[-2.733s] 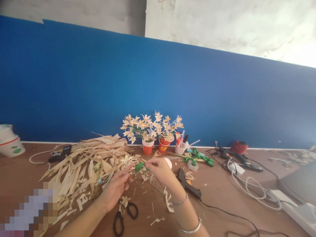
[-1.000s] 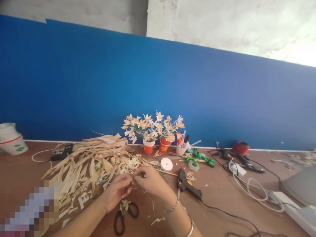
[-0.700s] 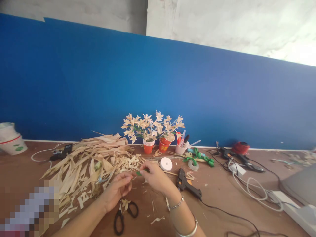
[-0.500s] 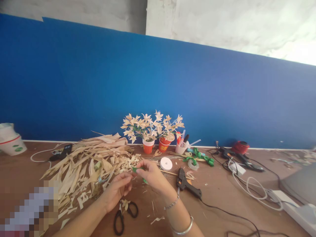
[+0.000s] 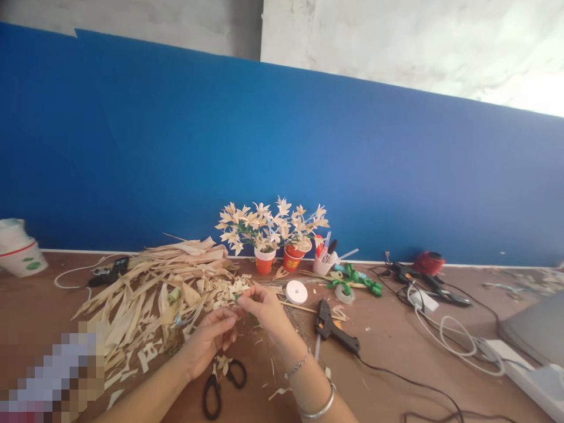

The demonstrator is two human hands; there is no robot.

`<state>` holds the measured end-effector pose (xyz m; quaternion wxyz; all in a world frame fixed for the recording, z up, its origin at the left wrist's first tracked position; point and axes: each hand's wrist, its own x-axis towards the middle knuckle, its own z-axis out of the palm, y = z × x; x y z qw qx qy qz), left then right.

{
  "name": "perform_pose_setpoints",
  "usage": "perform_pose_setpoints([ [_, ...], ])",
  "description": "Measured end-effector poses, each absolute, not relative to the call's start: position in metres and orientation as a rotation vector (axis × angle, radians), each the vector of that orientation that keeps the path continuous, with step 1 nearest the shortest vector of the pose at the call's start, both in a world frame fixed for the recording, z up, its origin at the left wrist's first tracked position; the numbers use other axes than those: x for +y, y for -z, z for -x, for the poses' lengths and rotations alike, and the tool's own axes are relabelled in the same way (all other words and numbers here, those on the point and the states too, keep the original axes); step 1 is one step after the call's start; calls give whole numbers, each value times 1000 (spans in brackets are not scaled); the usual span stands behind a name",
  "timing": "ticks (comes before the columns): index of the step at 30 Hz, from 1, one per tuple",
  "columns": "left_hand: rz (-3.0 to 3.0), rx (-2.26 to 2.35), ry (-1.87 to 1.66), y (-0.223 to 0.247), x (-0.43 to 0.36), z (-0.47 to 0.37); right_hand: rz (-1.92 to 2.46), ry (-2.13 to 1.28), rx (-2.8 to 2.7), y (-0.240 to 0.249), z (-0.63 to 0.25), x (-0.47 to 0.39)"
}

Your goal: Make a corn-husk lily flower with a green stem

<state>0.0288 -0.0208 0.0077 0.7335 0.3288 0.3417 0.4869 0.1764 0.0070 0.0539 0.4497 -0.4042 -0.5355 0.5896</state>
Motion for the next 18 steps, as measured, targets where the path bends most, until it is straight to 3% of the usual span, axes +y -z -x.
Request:
perform_pose_setpoints([
  [18, -747, 774, -1063, -8, -22, -29, 1037, -1332, -1289, -53, -167, 5],
])
